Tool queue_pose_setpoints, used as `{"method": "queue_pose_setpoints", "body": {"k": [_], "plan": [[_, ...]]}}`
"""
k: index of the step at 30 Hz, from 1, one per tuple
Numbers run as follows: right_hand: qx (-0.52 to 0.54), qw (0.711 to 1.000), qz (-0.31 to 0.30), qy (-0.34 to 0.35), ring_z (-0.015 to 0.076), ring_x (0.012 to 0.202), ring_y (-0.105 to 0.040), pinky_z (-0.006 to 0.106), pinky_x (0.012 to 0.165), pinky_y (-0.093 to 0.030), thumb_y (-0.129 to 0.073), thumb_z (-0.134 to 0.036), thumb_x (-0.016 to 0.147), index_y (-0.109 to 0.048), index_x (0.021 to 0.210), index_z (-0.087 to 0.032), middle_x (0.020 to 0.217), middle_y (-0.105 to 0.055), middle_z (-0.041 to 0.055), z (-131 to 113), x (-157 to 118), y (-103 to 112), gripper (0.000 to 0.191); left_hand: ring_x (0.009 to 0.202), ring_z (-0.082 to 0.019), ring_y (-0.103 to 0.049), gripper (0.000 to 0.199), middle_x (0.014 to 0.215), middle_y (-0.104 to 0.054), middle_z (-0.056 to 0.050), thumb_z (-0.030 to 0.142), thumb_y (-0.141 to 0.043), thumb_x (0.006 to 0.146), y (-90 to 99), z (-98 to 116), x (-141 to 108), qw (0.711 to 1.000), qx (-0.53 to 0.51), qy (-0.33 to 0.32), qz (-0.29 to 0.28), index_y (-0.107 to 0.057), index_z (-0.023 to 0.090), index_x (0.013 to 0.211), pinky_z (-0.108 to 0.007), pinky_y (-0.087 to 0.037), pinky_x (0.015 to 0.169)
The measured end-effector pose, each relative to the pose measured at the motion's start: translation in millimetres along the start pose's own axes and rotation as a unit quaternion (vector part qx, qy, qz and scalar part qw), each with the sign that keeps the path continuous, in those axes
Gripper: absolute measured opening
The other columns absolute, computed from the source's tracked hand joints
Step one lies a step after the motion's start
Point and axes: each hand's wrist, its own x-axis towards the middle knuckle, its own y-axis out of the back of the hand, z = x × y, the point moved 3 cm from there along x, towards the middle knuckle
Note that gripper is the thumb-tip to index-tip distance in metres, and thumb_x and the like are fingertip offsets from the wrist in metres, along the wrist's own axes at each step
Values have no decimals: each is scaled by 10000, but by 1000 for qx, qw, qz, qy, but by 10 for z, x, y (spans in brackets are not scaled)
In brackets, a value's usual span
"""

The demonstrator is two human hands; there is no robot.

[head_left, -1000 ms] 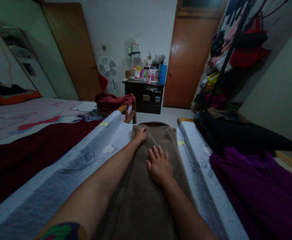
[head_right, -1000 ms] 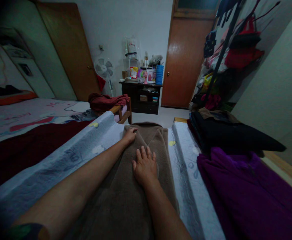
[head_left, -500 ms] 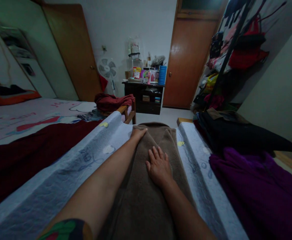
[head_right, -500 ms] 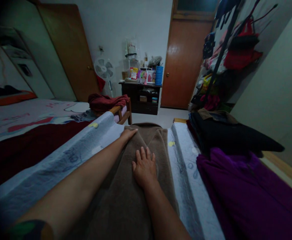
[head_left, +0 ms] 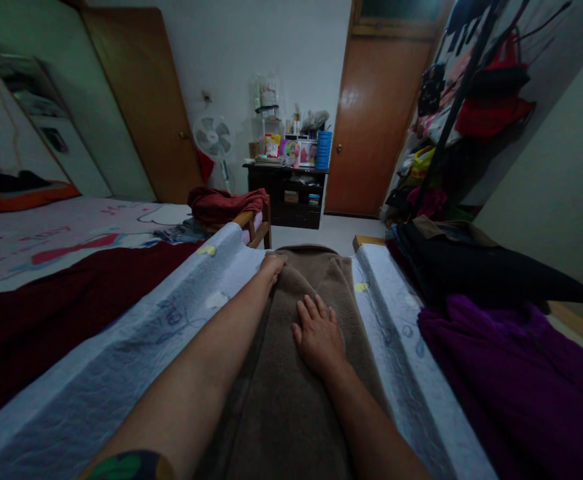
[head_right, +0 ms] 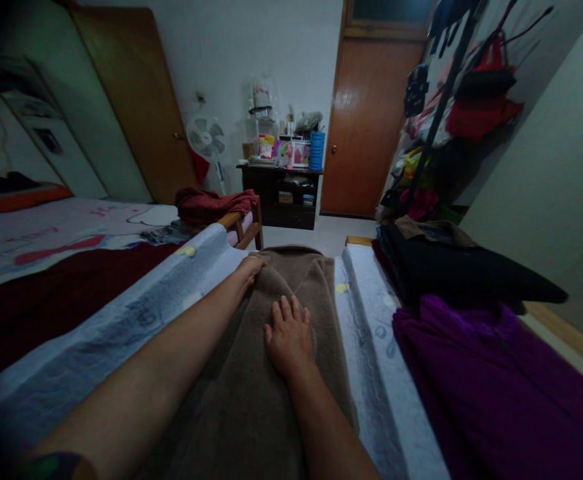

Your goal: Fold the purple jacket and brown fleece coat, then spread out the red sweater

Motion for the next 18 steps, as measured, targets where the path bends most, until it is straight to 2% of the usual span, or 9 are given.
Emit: {"method": "queue_pose_setpoints", "body": {"k": [3, 8, 11, 15, 18], "plan": [[3, 1000, 1, 4, 254, 1450, -207, 496, 1139, -211, -413, -406, 951, -411, 1451, -240, 1556, -346, 39, 1, 1, 4, 527, 916, -245, -672, 146, 891, -704, -69, 240, -684, 797, 82, -135, -98, 999, -5, 35, 29, -684, 138, 900, -290, -508, 739], [19, 1000, 10, 7, 238, 1447, -220, 486, 1155, -164, -436, -369, 949, -471, 1396, -224, 1520, -406, 61, -7, 1, 63, 471, 912, -182, -668, 370, 951, -710, -45, 144, -707, 700, 126, -166, -111, 998, -29, 24, 41, -636, 181, 1062, -245, -495, 761], [50, 997, 25, 50, 239, 1424, -262, 469, 1165, -123, -476, -375, 936, -534, 1314, -202, 1485, -446, 78, -113, -40, 183, 420, 898, -177, -659, 438, 980, -699, -55, 119, -702, 690, 140, -98, -66, 999, -39, 1, 19, -607, 174, 1114, -272, -496, 806], [92, 987, -23, 132, 246, 1230, -456, 411, 1061, -300, -572, -527, 865, -604, 1175, -204, 1291, -576, 90, -376, -156, 320, 449, 867, -174, -652, 468, 987, -693, -61, 63, -633, 699, 169, -28, -69, 997, -56, -30, -33, -606, 166, 1154, -290, -498, 820], [70, 982, -64, 162, 263, 1107, -489, 423, 961, -369, -614, -537, 820, -627, 1117, -202, 1158, -603, 92, -537, -224, 320, 448, 883, -180, -654, 419, 970, -706, -55, 33, -586, 678, 193, -16, -122, 993, -71, -47, -80, -671, 162, 1068, -285, -504, 823]]}}
